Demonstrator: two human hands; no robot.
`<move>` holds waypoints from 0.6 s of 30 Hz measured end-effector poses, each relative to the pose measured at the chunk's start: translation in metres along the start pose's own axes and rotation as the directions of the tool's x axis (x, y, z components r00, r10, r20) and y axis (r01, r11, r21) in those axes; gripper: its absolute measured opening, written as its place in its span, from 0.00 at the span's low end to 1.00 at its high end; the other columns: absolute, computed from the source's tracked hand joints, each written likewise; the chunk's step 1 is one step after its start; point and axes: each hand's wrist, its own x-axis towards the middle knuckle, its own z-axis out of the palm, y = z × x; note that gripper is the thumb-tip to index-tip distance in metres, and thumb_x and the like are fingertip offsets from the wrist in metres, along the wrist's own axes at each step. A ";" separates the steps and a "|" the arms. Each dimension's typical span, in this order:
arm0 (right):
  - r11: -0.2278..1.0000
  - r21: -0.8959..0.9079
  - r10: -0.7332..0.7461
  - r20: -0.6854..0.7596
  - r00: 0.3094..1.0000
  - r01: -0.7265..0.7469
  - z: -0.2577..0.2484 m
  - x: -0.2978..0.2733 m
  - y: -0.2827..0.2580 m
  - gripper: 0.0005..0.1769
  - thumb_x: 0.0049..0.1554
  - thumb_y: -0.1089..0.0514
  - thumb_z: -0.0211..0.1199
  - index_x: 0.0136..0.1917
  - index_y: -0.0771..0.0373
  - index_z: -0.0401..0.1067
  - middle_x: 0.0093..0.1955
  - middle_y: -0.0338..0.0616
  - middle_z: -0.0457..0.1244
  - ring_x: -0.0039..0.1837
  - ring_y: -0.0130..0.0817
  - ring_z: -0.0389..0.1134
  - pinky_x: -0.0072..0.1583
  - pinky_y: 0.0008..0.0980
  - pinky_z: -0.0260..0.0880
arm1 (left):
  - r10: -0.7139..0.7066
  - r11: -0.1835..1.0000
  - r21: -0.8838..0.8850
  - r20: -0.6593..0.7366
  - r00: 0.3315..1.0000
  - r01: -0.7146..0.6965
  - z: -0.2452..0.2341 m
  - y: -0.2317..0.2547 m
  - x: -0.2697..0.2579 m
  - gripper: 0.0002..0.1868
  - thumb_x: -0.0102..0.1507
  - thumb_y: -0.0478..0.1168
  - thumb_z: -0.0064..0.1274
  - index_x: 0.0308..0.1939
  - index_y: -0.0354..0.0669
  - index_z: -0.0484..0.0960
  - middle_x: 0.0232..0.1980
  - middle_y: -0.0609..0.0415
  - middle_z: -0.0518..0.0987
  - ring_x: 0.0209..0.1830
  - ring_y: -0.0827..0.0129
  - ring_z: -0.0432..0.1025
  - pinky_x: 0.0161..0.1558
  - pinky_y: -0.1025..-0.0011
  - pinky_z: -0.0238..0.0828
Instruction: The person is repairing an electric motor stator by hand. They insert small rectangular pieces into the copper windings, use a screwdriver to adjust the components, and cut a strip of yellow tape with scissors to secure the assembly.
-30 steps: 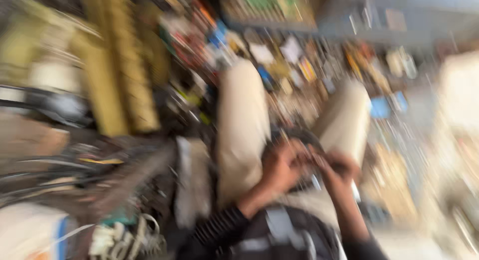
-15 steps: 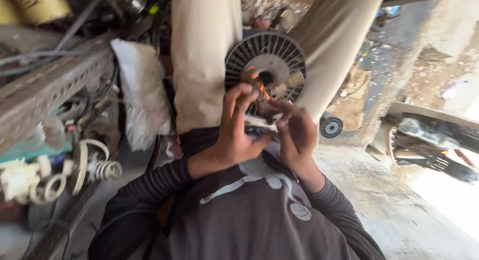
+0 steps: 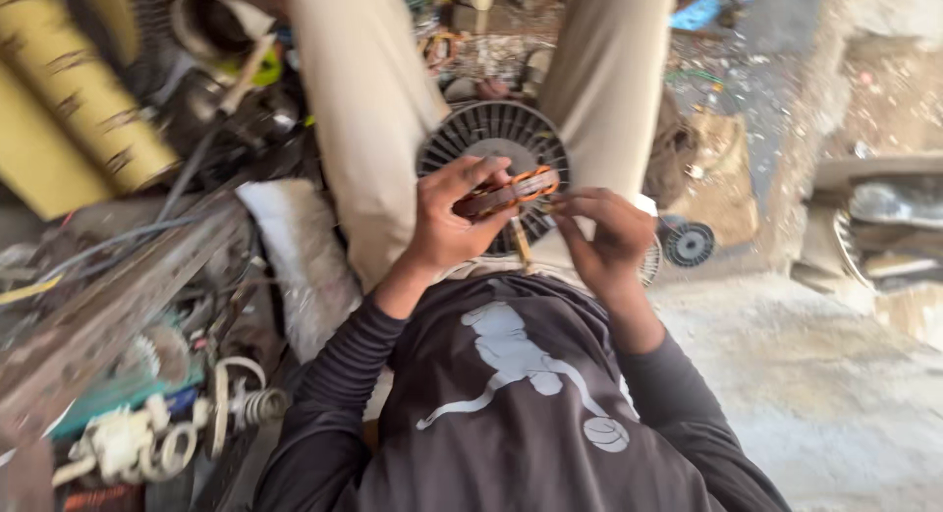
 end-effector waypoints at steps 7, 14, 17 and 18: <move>0.998 -0.007 -0.065 0.022 0.998 0.065 0.015 0.006 0.002 0.09 0.53 0.77 0.69 0.45 0.71 0.72 0.48 0.53 0.70 0.52 0.39 0.75 0.54 0.32 0.74 | 0.014 0.987 0.159 0.096 0.995 -0.029 -0.014 0.011 0.010 0.23 0.58 0.44 0.72 0.50 0.39 0.78 0.48 0.50 0.78 0.45 0.60 0.78 0.47 0.66 0.77; 0.983 0.177 0.050 0.007 0.999 -0.050 0.011 0.005 0.010 0.07 0.56 0.77 0.67 0.46 0.71 0.73 0.49 0.54 0.69 0.53 0.39 0.73 0.53 0.29 0.74 | -0.052 0.927 0.374 0.134 0.990 -0.002 -0.001 0.030 0.024 0.25 0.59 0.49 0.72 0.48 0.38 0.78 0.46 0.52 0.76 0.45 0.57 0.76 0.44 0.63 0.74; 0.987 0.150 0.051 -0.007 0.999 -0.050 0.008 0.008 0.011 0.07 0.57 0.77 0.67 0.46 0.72 0.73 0.49 0.54 0.69 0.52 0.38 0.73 0.52 0.29 0.74 | -0.084 0.926 0.376 0.153 0.985 0.020 0.001 0.029 0.029 0.19 0.60 0.43 0.70 0.45 0.39 0.77 0.44 0.52 0.75 0.42 0.58 0.76 0.42 0.62 0.73; 0.990 0.138 0.042 -0.008 0.999 -0.041 0.007 0.011 0.010 0.07 0.57 0.77 0.67 0.46 0.71 0.73 0.49 0.54 0.69 0.51 0.38 0.73 0.52 0.29 0.74 | -0.063 0.923 0.385 0.168 0.984 -0.007 0.001 0.029 0.030 0.18 0.60 0.41 0.69 0.45 0.39 0.77 0.44 0.52 0.75 0.43 0.57 0.76 0.42 0.61 0.73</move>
